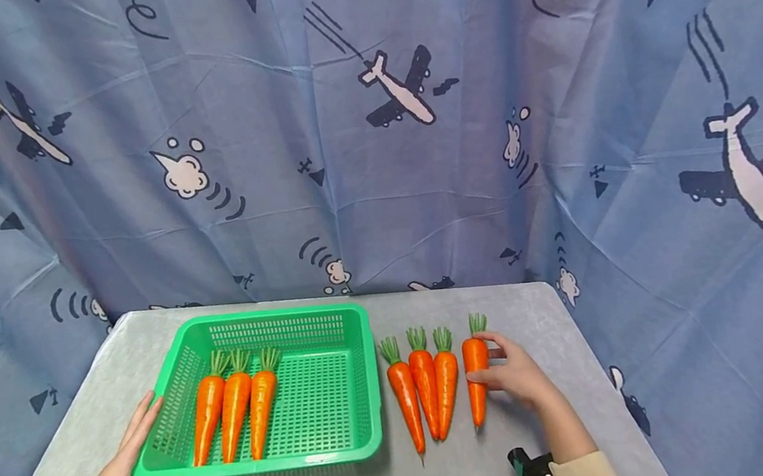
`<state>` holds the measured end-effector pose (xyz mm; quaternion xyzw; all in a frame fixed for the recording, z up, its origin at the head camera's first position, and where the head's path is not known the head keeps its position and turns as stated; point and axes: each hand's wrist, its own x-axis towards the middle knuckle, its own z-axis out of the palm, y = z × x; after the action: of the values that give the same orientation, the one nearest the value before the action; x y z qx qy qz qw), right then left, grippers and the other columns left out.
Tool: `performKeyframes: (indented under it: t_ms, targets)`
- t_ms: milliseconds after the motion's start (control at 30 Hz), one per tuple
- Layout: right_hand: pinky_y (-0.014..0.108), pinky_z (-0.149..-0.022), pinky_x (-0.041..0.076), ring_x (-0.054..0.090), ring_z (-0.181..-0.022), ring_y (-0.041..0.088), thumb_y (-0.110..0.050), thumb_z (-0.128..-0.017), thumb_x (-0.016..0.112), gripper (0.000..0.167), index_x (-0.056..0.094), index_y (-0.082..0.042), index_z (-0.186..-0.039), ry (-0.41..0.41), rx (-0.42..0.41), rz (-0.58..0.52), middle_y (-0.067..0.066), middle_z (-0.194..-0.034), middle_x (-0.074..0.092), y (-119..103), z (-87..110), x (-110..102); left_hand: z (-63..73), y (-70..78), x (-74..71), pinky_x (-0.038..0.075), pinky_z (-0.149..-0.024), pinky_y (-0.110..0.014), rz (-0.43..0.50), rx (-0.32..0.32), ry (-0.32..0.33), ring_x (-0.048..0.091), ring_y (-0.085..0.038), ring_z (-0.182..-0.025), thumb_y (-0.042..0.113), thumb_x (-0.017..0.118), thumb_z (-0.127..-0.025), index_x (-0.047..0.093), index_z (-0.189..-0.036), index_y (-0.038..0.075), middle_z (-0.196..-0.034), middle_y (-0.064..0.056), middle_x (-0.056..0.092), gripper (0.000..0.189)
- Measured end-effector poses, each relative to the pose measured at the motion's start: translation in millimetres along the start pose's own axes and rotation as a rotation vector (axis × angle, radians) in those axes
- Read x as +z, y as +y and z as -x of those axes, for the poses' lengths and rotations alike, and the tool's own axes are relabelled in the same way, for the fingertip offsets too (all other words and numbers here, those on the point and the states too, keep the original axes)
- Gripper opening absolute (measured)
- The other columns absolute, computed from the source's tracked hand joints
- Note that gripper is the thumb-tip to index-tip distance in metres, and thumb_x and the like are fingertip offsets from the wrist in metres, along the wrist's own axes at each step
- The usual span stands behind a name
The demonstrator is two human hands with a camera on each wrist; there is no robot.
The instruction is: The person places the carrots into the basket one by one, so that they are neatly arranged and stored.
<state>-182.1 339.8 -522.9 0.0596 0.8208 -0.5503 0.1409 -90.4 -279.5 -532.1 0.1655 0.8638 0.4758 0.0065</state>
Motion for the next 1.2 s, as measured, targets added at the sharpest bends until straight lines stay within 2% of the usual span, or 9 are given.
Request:
performKeyframes:
  t_ms: [233,333,467,567,667,867,967,1067,1200]
  targets:
    - [0.041,-0.086,0.058,0.056,-0.121,0.04,-0.02,-0.088,0.079,0.083,0.033,-0.015,-0.157,-0.023,-0.067,-0.018,0.028,-0.152,0.033,-30,4.2,5,-0.5,-0.1,-0.3,0.028,-0.095,-0.078,-0.007,-0.006,-0.011,0.0,0.009,-0.145,0.012,0.085,-0.076,0.008,-0.164,0.022,-0.17,0.0,-0.011,0.118]
    - [0.041,-0.087,0.058,0.058,-0.118,0.036,-0.019,-0.089,0.079,0.081,0.033,-0.017,-0.157,-0.029,-0.084,-0.031,0.027,-0.152,0.034,-44,6.6,9,0.4,-0.8,-0.5,0.034,-0.11,-0.051,-0.026,0.001,-0.008,0.002,0.008,-0.145,0.012,0.086,-0.075,0.009,-0.164,0.021,-0.17,-0.002,-0.009,0.118]
    - [0.04,-0.086,0.058,0.061,-0.115,0.033,-0.021,-0.088,0.08,0.082,0.034,-0.017,-0.156,-0.03,-0.106,-0.031,0.026,-0.151,0.035,-59,7.2,14,1.5,-1.2,-0.5,0.031,-0.104,-0.019,-0.047,0.001,-0.005,0.003,0.008,-0.145,0.012,0.086,-0.076,0.01,-0.164,0.021,-0.171,-0.003,-0.007,0.117]
    - [0.04,-0.086,0.058,0.062,-0.114,0.033,-0.021,-0.087,0.081,0.081,0.036,-0.017,-0.155,-0.031,-0.124,-0.037,0.025,-0.15,0.036,-67,5.0,19,1.1,-0.4,-0.5,0.035,-0.11,-0.047,-0.035,-0.009,-0.008,0.002,0.01,-0.144,0.012,0.086,-0.076,0.009,-0.164,0.022,-0.171,-0.002,-0.009,0.117]
    - [0.044,-0.087,0.058,0.063,-0.112,0.033,-0.019,-0.086,0.082,0.079,0.038,-0.018,-0.152,-0.038,-0.149,-0.06,0.026,-0.147,0.038,-77,2.2,26,-0.2,0.6,-0.7,0.03,-0.097,-0.075,-0.024,-0.018,-0.012,0.001,0.01,-0.144,0.013,0.086,-0.076,0.008,-0.164,0.022,-0.17,-0.004,-0.009,0.118]
    - [0.051,-0.088,0.056,0.066,-0.104,0.03,-0.018,-0.085,0.083,0.078,0.037,-0.016,-0.148,-0.081,-0.197,-0.1,0.027,-0.14,0.043,-99,-4.7,43,-0.6,0.3,-0.2,0.027,-0.093,-0.081,-0.002,-0.002,-0.007,0.0,0.011,-0.143,0.012,0.086,-0.075,0.009,-0.164,0.02,-0.17,-0.004,-0.01,0.118]
    - [0.048,-0.083,0.058,0.067,-0.101,0.03,-0.017,-0.085,0.082,0.078,0.035,-0.015,-0.147,-0.105,-0.213,-0.111,0.026,-0.137,0.043,-110,-8.8,52,0.0,0.4,-0.4,0.033,-0.109,-0.059,-0.026,0.0,-0.002,0.001,0.01,-0.144,0.012,0.086,-0.075,0.01,-0.164,0.02,-0.17,-0.005,-0.008,0.118]
    - [0.044,-0.08,0.058,0.067,-0.099,0.029,-0.017,-0.086,0.082,0.077,0.034,-0.015,-0.146,-0.127,-0.236,-0.108,0.024,-0.137,0.043,-121,-11.5,62,0.1,1.4,-1.0,0.034,-0.109,-0.05,-0.043,-0.003,-0.004,0.002,0.009,-0.145,0.012,0.086,-0.075,0.011,-0.164,0.02,-0.17,-0.008,-0.006,0.116]
    - [0.048,-0.084,0.057,0.067,-0.099,0.029,-0.017,-0.086,0.082,0.077,0.034,-0.016,-0.146,-0.156,-0.256,-0.103,0.023,-0.138,0.043,-135,-16.3,76,-0.3,1.2,-0.9,0.028,-0.099,-0.075,-0.011,-0.003,-0.009,0.0,0.009,-0.145,0.011,0.086,-0.075,0.01,-0.164,0.019,-0.17,-0.006,-0.008,0.117]
